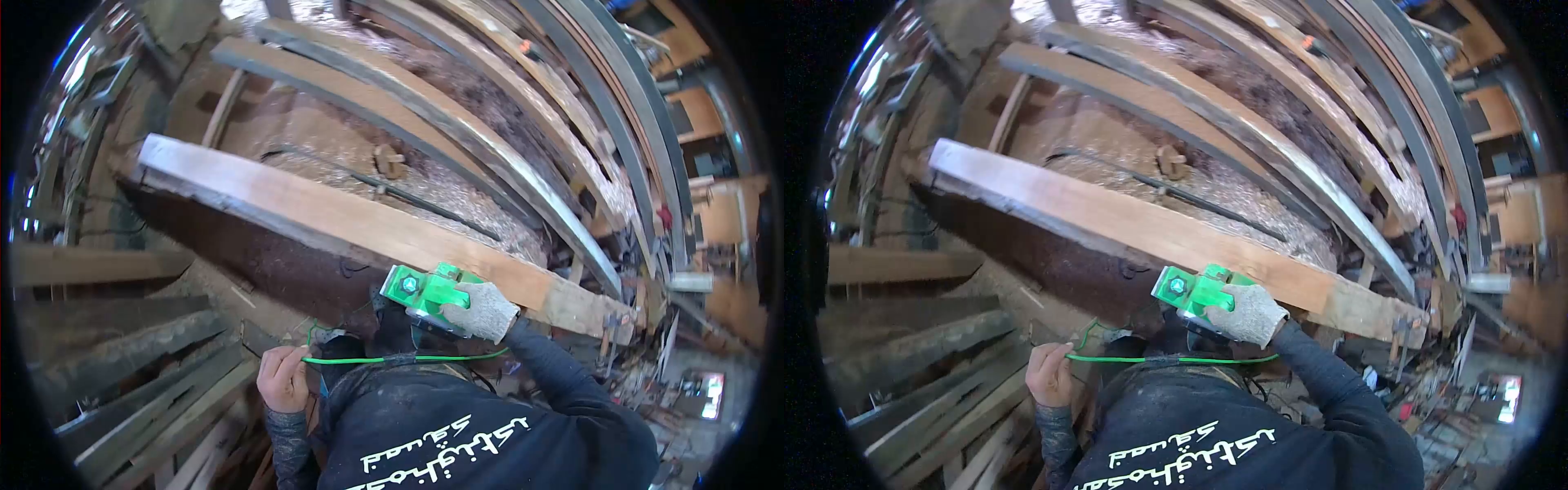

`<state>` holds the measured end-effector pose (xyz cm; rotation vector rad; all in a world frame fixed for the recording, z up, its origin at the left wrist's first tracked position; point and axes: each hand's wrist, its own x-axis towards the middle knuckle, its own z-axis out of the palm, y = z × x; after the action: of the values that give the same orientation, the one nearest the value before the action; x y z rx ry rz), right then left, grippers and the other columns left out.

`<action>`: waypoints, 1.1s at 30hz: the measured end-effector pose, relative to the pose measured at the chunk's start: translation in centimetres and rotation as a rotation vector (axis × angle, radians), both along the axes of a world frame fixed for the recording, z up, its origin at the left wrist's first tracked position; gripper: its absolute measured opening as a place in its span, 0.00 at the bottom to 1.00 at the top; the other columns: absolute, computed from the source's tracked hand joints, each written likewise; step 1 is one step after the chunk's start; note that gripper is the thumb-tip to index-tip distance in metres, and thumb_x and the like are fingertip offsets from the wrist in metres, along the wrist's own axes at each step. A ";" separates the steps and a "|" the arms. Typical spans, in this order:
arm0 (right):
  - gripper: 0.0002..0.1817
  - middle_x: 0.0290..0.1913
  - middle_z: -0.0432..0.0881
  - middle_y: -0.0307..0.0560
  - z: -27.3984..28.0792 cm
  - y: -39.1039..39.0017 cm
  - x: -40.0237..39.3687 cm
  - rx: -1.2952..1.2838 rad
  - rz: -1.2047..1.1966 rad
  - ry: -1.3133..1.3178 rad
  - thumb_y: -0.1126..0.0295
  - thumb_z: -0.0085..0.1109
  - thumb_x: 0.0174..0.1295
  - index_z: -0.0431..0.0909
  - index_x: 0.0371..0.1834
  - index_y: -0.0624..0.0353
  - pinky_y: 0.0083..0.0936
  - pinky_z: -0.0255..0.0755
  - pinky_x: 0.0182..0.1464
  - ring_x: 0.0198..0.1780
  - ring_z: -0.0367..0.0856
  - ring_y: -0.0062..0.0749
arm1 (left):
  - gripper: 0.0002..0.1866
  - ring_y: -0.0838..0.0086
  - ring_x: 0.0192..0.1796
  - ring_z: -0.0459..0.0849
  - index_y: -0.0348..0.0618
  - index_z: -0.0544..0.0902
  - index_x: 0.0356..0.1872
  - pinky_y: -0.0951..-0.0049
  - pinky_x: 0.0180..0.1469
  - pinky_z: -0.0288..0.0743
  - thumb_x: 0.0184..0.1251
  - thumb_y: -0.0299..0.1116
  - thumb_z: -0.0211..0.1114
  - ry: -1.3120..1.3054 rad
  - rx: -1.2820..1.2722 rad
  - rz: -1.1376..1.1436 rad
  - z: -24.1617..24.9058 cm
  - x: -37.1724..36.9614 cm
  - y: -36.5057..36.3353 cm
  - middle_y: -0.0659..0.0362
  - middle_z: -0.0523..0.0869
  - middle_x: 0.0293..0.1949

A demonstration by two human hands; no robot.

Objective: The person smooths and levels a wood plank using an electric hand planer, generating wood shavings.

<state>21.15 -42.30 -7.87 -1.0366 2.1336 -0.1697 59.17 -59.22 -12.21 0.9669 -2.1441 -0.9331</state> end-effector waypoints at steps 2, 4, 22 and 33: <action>0.29 0.40 0.92 0.67 -1.8 -0.6 1.6 -0.046 -0.060 0.095 0.44 0.72 0.67 0.91 0.52 0.61 0.52 0.86 0.50 0.44 0.93 0.65 | 0.17 0.55 0.45 0.90 0.40 0.94 0.48 0.58 0.51 0.85 0.56 0.18 0.74 0.032 0.027 -0.114 -4.7 -0.3 -4.8 0.52 0.92 0.42; 0.23 0.37 0.91 0.66 -3.0 1.0 1.7 -0.111 -0.081 0.170 0.49 0.75 0.66 0.91 0.50 0.59 0.50 0.86 0.46 0.41 0.93 0.63 | 0.17 0.56 0.45 0.90 0.40 0.94 0.48 0.58 0.50 0.85 0.55 0.18 0.75 0.060 0.056 -0.202 -8.9 -2.8 -5.8 0.53 0.92 0.42; 0.17 0.34 0.89 0.60 -5.0 4.3 -5.3 -0.203 -0.015 0.320 0.57 0.78 0.58 0.89 0.41 0.58 0.55 0.84 0.42 0.38 0.90 0.64 | 0.15 0.59 0.46 0.91 0.45 0.96 0.47 0.59 0.49 0.85 0.56 0.23 0.79 0.050 -0.063 -0.429 -13.3 -12.7 -5.8 0.57 0.93 0.42; 0.14 0.34 0.90 0.62 -9.1 -7.6 -2.9 -0.239 0.014 0.272 0.59 0.77 0.61 0.90 0.42 0.58 0.52 0.85 0.41 0.38 0.91 0.64 | 0.12 0.60 0.47 0.93 0.44 0.96 0.48 0.62 0.50 0.87 0.66 0.22 0.73 0.045 -0.014 -0.044 -15.7 -6.5 -10.0 0.56 0.93 0.43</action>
<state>18.26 -49.90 -16.96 -1.2723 2.3925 -0.2972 52.70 -69.21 -27.94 0.8872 -2.1393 -0.9502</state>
